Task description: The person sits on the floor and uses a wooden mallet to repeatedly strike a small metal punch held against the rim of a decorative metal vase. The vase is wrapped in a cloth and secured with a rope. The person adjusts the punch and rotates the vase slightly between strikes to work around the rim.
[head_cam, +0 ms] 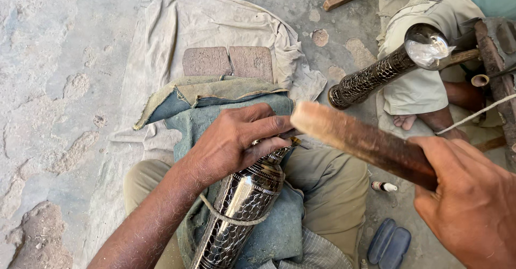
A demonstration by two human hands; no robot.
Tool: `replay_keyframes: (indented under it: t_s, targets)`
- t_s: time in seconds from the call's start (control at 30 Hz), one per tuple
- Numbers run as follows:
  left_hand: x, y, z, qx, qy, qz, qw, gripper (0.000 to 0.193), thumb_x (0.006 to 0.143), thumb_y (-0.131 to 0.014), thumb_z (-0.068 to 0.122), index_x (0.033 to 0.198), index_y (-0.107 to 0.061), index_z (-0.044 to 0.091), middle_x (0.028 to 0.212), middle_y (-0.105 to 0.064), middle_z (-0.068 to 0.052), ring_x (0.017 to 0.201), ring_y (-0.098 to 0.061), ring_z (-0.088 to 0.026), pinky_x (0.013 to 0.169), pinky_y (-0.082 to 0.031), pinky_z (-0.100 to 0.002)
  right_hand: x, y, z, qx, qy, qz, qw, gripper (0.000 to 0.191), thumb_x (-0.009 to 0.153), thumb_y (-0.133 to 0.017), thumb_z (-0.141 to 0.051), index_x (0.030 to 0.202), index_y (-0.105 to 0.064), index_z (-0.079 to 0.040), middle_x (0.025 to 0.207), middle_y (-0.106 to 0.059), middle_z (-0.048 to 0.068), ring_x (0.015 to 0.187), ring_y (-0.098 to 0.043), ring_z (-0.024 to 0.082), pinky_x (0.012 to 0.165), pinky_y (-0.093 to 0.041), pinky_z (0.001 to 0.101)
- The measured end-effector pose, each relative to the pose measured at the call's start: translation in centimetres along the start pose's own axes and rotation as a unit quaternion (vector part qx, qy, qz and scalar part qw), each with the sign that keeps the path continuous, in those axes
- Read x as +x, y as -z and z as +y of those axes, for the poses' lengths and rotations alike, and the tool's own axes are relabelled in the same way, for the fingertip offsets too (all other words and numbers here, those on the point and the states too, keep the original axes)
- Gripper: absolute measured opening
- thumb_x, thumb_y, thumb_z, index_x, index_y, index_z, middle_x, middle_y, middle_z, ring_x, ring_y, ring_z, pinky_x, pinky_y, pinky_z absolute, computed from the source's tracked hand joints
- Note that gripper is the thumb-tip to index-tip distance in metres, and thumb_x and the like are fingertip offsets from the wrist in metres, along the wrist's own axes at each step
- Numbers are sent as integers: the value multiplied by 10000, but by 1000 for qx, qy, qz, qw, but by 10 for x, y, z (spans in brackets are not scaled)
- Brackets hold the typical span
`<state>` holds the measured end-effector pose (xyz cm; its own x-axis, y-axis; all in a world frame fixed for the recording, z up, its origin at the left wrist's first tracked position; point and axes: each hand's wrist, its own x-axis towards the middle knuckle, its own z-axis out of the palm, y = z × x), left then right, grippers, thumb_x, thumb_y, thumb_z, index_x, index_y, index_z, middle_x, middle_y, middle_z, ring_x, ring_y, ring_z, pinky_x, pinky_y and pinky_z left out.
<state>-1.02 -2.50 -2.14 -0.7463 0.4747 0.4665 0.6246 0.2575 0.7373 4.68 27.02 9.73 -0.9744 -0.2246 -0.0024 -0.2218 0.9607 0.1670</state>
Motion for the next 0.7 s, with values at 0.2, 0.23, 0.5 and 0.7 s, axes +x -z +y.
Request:
replay_keyframes:
  t_s: [0.2, 0.23, 0.5, 0.7]
  targets:
    - [-3, 1, 2, -4, -3, 7, 1000, 357, 964, -737, 280, 1291, -690, 145, 933, -673, -65, 793, -684, -256, 689, -544, -393, -9, -14, 7, 200, -160, 42, 966, 377, 833, -781, -123, 1163, -622, -35, 828, -692, 83, 714, -725, 219, 678, -552, 350]
    - [-3, 1, 1, -12, -1, -3, 1000, 355, 965, -737, 274, 1290, -691, 142, 930, -674, -66, 789, -683, -256, 684, -542, -393, -10, -15, 8, 144, -119, 33, 982, 424, 791, -785, -97, 1186, -639, -53, 852, -700, 82, 737, -721, 222, 683, -552, 358]
    - [-3, -1, -1, -11, -4, 27, 1000, 318, 950, -762, 233, 1235, -687, 113, 953, -685, -56, 820, -704, -230, 702, -565, -370, -5, -18, 9, 40, -14, -3, 999, 590, 626, -811, -42, 1205, -700, -77, 937, -745, 76, 745, -713, 234, 640, -538, 385]
    - [-2, -3, -3, -8, -13, 45, 999, 285, 951, -778, 236, 1182, -689, 95, 951, -682, -61, 832, -704, -223, 706, -564, -368, -4, -24, 7, 150, -1, 113, 982, 470, 715, -778, -18, 1169, -659, 8, 959, -715, 173, 825, -700, 306, 709, -535, 432]
